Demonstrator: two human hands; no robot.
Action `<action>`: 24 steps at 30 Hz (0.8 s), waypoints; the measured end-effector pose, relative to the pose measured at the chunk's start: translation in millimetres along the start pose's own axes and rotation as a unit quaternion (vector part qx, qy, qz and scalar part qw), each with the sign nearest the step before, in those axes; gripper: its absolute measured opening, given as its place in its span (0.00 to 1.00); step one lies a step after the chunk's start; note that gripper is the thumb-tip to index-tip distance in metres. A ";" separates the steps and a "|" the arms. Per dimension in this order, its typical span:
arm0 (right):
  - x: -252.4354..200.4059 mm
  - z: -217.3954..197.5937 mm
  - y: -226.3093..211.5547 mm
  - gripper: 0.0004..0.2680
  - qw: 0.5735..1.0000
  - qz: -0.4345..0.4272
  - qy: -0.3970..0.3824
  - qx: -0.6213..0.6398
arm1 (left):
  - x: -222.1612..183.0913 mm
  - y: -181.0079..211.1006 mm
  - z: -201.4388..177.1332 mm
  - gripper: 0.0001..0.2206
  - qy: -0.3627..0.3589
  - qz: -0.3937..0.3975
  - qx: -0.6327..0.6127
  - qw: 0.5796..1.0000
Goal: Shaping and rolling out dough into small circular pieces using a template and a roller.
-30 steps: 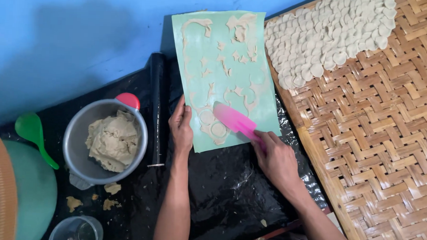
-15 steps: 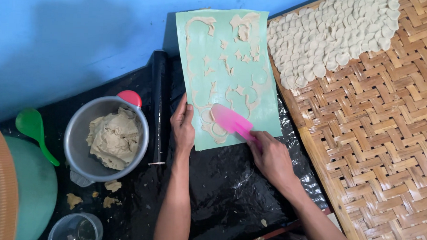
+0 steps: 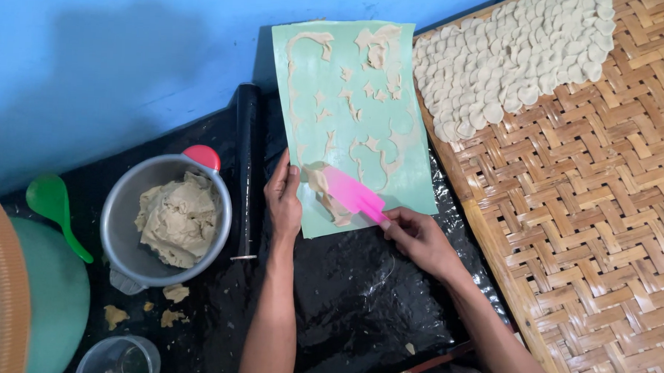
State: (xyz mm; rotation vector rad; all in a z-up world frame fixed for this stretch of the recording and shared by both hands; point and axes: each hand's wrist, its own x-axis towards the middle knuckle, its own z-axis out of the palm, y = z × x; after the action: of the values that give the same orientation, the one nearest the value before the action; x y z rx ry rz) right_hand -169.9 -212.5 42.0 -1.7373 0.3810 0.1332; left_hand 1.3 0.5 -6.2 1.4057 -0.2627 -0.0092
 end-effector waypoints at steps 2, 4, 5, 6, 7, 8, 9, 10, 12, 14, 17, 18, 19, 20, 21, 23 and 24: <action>-2.9 -3.6 -1.6 0.09 0.999 0.014 -0.010 0.041 | 0.4 -1.5 -0.5 0.19 -0.001 0.001 -0.002 1.000; -4.2 -7.6 -3.6 0.09 0.996 0.028 -0.020 0.082 | 1.5 -3.9 -1.1 0.19 -0.001 0.001 -0.005 1.000; -4.8 -9.4 -4.7 0.09 0.993 0.037 -0.019 0.107 | 1.3 -5.4 -1.8 0.20 -0.002 -0.002 -0.022 1.000; -5.4 -11.2 -5.7 0.10 0.990 0.045 -0.018 0.131 | 1.0 -6.9 -2.6 0.20 -0.004 -0.005 -0.038 0.999; -6.3 -13.3 -8.0 0.10 0.990 0.045 -0.018 0.131 | 1.2 -7.0 -2.6 0.20 -0.004 -0.005 -0.038 0.999; -7.3 -15.4 -10.3 0.10 0.988 0.047 -0.016 0.146 | 1.5 -7.1 -2.6 0.20 -0.006 -0.004 -0.038 0.999; -8.2 -17.3 -12.6 0.10 0.986 0.048 -0.015 0.161 | 1.7 -7.2 -2.9 0.20 -0.008 -0.003 -0.038 0.999; -8.7 -19.4 -14.1 0.10 0.986 0.048 -0.015 0.161 | 1.7 -11.4 -4.0 0.20 -0.008 -0.003 -0.038 0.999; -9.6 -23.7 -17.2 0.09 0.981 0.032 -0.031 0.189 | 2.3 -19.7 -6.3 0.20 0.003 -0.013 -0.030 0.999; -11.7 -26.8 -16.2 0.08 0.977 0.023 -0.038 0.207 | 0.9 -13.9 -5.0 0.20 0.001 -0.013 -0.030 0.999; -13.4 -31.6 -17.5 0.07 0.968 0.008 -0.046 0.247 | 1.2 -9.2 -3.3 0.20 -0.002 -0.011 -0.029 1.000; -14.2 -32.9 -18.0 0.07 0.962 0.004 -0.047 0.270 | 1.0 -8.5 -3.1 0.20 -0.002 -0.010 -0.028 1.000; -13.4 -34.4 -19.4 0.07 0.962 0.003 -0.047 0.270 | 1.3 -7.7 -2.9 0.20 -0.002 -0.009 -0.028 1.000; -12.5 -35.9 -20.6 0.07 0.962 -0.002 -0.035 0.271 | 1.7 -7.0 -2.6 0.20 -0.002 -0.004 -0.028 1.000; -13.0 -37.4 -21.2 0.08 0.962 -0.006 -0.024 0.272 | 0.6 -6.7 -2.2 0.20 -0.003 0.000 -0.027 1.000; -11.3 -40.2 -20.2 0.08 0.974 -0.019 0.007 0.225 | 1.0 -12.7 -3.8 0.20 0.001 -0.007 -0.032 0.999; -10.2 -41.6 -19.8 0.09 0.983 -0.032 0.038 0.179 | 1.4 -15.7 -4.8 0.20 0.005 -0.013 -0.037 0.999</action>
State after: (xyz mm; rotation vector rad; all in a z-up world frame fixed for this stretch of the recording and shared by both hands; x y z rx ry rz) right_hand -178.0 -248.0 72.0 -1.3999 0.3791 -0.0456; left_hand 5.9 2.3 -21.9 1.3344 -0.2342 -0.0331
